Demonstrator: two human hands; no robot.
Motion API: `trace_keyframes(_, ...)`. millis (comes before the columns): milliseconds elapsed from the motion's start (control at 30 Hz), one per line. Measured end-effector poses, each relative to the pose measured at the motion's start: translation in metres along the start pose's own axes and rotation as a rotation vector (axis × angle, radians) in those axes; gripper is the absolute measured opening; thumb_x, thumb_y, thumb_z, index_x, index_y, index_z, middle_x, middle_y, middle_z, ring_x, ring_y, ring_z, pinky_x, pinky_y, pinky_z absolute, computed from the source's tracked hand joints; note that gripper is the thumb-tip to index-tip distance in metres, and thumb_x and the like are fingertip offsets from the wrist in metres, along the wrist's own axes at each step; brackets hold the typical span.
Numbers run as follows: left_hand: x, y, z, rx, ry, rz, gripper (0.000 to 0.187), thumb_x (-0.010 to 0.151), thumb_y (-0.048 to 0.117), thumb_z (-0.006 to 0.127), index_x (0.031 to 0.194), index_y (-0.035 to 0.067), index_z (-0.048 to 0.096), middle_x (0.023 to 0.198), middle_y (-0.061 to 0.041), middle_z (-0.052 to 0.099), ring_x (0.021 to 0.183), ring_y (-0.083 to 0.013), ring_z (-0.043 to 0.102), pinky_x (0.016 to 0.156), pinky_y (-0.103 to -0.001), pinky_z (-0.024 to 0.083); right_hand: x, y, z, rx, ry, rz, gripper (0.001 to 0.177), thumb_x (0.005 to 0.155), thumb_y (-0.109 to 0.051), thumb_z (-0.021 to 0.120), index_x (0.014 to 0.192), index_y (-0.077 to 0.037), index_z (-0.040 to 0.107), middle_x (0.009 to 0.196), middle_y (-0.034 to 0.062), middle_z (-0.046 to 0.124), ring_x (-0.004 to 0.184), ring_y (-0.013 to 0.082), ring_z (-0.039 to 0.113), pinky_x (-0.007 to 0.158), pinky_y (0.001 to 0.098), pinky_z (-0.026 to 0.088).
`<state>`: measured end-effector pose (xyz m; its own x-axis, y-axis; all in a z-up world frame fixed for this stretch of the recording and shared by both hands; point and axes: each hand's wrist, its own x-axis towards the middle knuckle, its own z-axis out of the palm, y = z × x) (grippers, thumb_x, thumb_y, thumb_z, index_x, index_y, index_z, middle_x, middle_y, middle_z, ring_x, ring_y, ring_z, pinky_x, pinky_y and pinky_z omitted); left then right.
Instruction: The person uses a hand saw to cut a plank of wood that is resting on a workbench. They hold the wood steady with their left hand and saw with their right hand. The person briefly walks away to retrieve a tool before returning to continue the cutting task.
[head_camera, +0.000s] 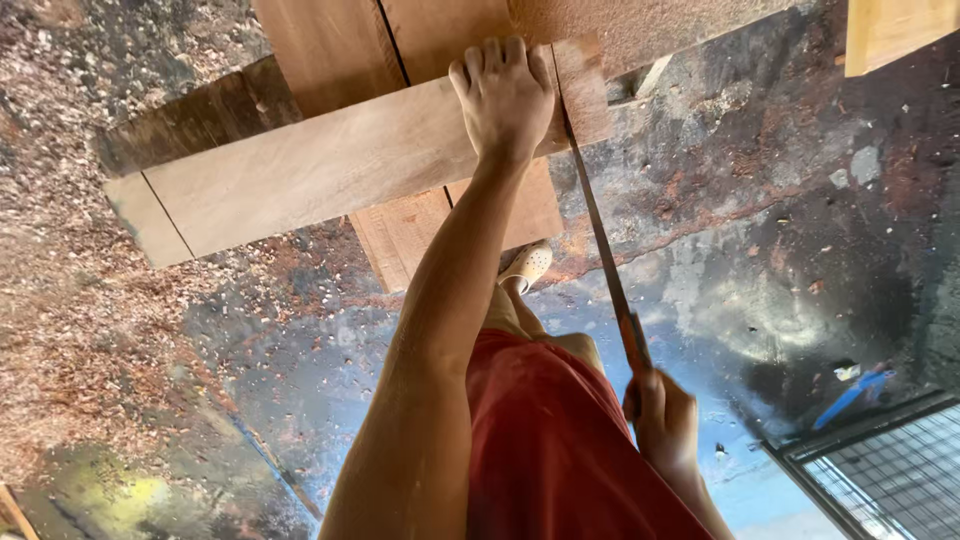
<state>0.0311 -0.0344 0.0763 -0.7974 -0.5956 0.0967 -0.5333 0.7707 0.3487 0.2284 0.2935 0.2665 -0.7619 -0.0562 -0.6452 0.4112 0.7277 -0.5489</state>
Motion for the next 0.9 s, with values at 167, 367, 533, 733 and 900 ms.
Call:
trace_keyframes(167,-0.005,0.0,0.005,-0.006,0.067,-0.003,0.04,0.102,0.04,0.043,0.101,0.009,0.068,0.097,-0.01,0.066,0.094,-0.0256,0.058,0.094,-0.048,0.04,0.158,-0.051,0.059,-0.333,0.039,-0.427,0.032,0.107,-0.023,0.053,0.086,-0.001,0.058,0.065,0.0158,0.058,0.054,0.0319,0.056,0.05,0.0411,0.044)
trace_keyframes(367,0.005,-0.002,-0.007,-0.023,-0.061,-0.04,0.039,0.103,0.037,0.041,0.101,0.01,0.069,0.096,-0.01,0.066,0.095,-0.0256,0.058,0.098,-0.049,0.039,0.024,0.002,0.015,0.043,-0.007,-0.121,0.055,0.105,-0.041,0.04,0.071,-0.002,0.059,0.056,0.0062,0.056,0.052,0.0173,0.052,0.05,0.0361,0.043)
trace_keyframes(533,-0.003,0.003,-0.005,0.006,-0.034,-0.045,0.039,0.102,0.037,0.041,0.099,0.01,0.07,0.095,-0.01,0.067,0.099,-0.0269,0.059,0.099,-0.05,0.039,0.045,0.007,0.013,-0.136,0.003,-0.066,0.061,0.107,-0.041,0.039,0.065,-0.003,0.061,0.054,0.0104,0.059,0.05,0.0212,0.058,0.051,0.0374,0.044)
trace_keyframes(733,0.009,-0.001,0.006,-0.025,-0.025,-0.015,0.043,0.103,0.04,0.04,0.104,0.01,0.07,0.102,-0.013,0.068,0.098,-0.027,0.059,0.096,-0.052,0.038,0.146,-0.057,0.058,0.079,-0.044,-0.312,0.055,0.111,-0.036,0.04,0.067,-0.006,0.054,0.051,0.0055,0.05,0.043,0.0171,0.048,0.044,0.0388,0.038)
trace_keyframes(900,-0.003,-0.004,-0.009,0.05,-0.101,-0.045,0.041,0.103,0.036,0.039,0.103,0.009,0.07,0.099,-0.012,0.067,0.097,-0.0277,0.059,0.097,-0.049,0.039,-0.001,0.0,0.01,-0.069,0.01,-0.18,0.053,0.106,-0.036,0.039,0.068,-0.006,0.059,0.052,0.0052,0.055,0.045,0.0174,0.053,0.047,0.036,0.041)
